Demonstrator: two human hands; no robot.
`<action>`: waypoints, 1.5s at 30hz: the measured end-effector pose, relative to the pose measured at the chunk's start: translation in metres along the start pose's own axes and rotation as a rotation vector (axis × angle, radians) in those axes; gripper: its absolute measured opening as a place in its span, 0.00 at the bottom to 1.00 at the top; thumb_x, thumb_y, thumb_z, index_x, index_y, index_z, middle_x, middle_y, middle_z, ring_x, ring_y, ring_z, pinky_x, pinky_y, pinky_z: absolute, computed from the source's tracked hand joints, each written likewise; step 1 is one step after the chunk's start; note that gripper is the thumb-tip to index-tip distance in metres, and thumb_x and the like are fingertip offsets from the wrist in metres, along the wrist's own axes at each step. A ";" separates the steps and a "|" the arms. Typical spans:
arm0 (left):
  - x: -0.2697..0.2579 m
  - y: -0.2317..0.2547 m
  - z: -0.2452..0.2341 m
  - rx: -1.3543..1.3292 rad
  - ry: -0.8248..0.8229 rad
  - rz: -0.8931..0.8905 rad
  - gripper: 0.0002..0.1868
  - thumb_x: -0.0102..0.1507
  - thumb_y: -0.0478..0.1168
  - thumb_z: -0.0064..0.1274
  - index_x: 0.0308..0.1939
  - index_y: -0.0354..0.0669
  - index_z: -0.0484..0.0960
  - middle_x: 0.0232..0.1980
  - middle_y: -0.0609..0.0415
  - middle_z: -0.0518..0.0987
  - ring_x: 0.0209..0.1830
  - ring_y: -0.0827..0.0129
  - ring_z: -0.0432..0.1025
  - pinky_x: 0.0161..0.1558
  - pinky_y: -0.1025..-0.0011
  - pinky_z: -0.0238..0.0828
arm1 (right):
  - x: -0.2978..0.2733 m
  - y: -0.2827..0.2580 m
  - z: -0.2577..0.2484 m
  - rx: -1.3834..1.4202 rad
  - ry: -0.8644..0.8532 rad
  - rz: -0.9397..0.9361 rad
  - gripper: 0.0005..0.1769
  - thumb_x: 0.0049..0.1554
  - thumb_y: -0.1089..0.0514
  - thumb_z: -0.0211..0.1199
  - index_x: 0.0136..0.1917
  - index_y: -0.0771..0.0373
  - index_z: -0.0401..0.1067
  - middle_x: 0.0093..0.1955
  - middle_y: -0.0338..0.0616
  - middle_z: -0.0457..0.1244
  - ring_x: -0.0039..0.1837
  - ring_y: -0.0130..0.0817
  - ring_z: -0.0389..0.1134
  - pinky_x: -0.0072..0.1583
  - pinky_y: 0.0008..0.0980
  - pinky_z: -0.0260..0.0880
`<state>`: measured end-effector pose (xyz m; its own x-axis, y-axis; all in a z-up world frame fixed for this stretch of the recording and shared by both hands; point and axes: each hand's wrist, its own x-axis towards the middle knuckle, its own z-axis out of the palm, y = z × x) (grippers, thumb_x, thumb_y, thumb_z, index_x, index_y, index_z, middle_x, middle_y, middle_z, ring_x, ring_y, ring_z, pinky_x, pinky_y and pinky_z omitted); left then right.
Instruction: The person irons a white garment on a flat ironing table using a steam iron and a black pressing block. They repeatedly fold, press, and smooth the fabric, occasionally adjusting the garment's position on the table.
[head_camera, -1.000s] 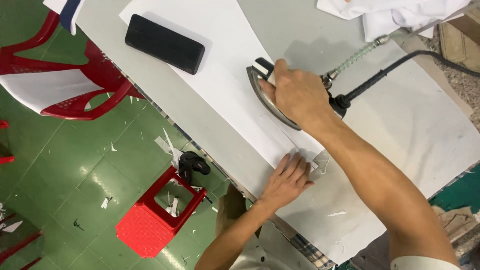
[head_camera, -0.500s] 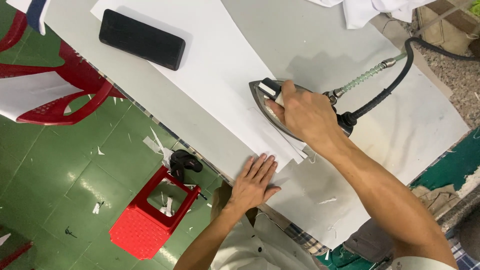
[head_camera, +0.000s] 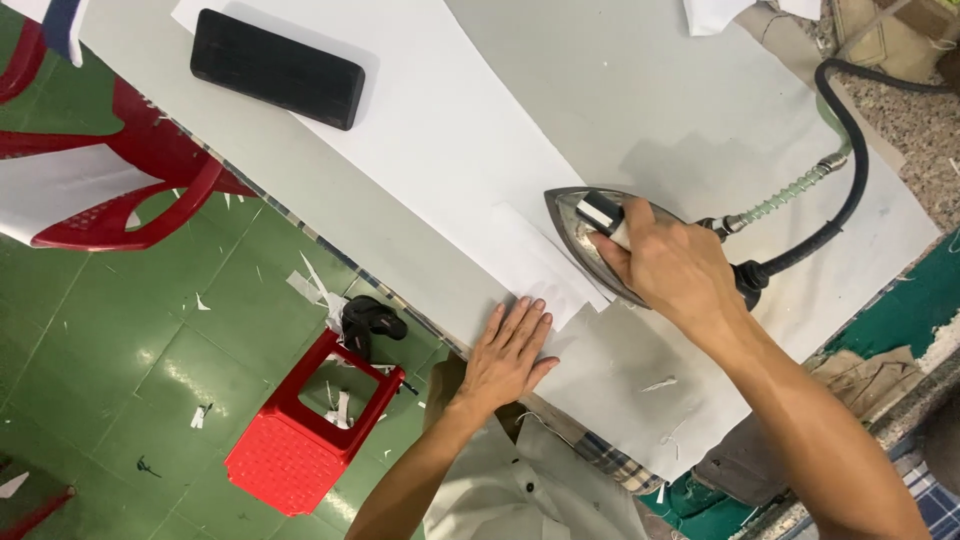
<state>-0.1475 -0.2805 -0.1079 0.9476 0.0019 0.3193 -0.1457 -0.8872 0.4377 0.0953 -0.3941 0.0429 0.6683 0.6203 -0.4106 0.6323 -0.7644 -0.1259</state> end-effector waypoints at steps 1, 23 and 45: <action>-0.001 0.000 0.000 -0.010 0.020 0.001 0.32 0.69 0.57 0.47 0.70 0.42 0.72 0.75 0.44 0.68 0.77 0.55 0.60 0.77 0.51 0.46 | -0.003 0.003 0.004 -0.014 -0.015 0.027 0.28 0.64 0.36 0.51 0.60 0.63 0.68 0.33 0.51 0.69 0.39 0.52 0.76 0.44 0.48 0.76; -0.019 -0.001 -0.028 0.090 0.106 0.192 0.18 0.71 0.51 0.52 0.56 0.42 0.81 0.63 0.47 0.79 0.69 0.53 0.70 0.72 0.51 0.60 | -0.045 0.036 0.029 0.011 0.018 0.019 0.35 0.61 0.33 0.54 0.63 0.66 0.63 0.30 0.53 0.68 0.32 0.62 0.69 0.31 0.52 0.66; 0.041 0.087 0.012 -0.035 0.150 -0.041 0.27 0.73 0.53 0.38 0.63 0.34 0.74 0.64 0.39 0.74 0.67 0.50 0.68 0.70 0.54 0.60 | 0.032 -0.066 -0.055 -0.021 -0.019 -0.336 0.29 0.63 0.39 0.51 0.69 0.58 0.62 0.42 0.53 0.69 0.39 0.57 0.73 0.40 0.55 0.76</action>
<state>-0.1181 -0.3625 -0.0666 0.9003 0.1085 0.4214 -0.1205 -0.8684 0.4810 0.0964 -0.3144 0.0879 0.4134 0.8335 -0.3665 0.8242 -0.5137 -0.2385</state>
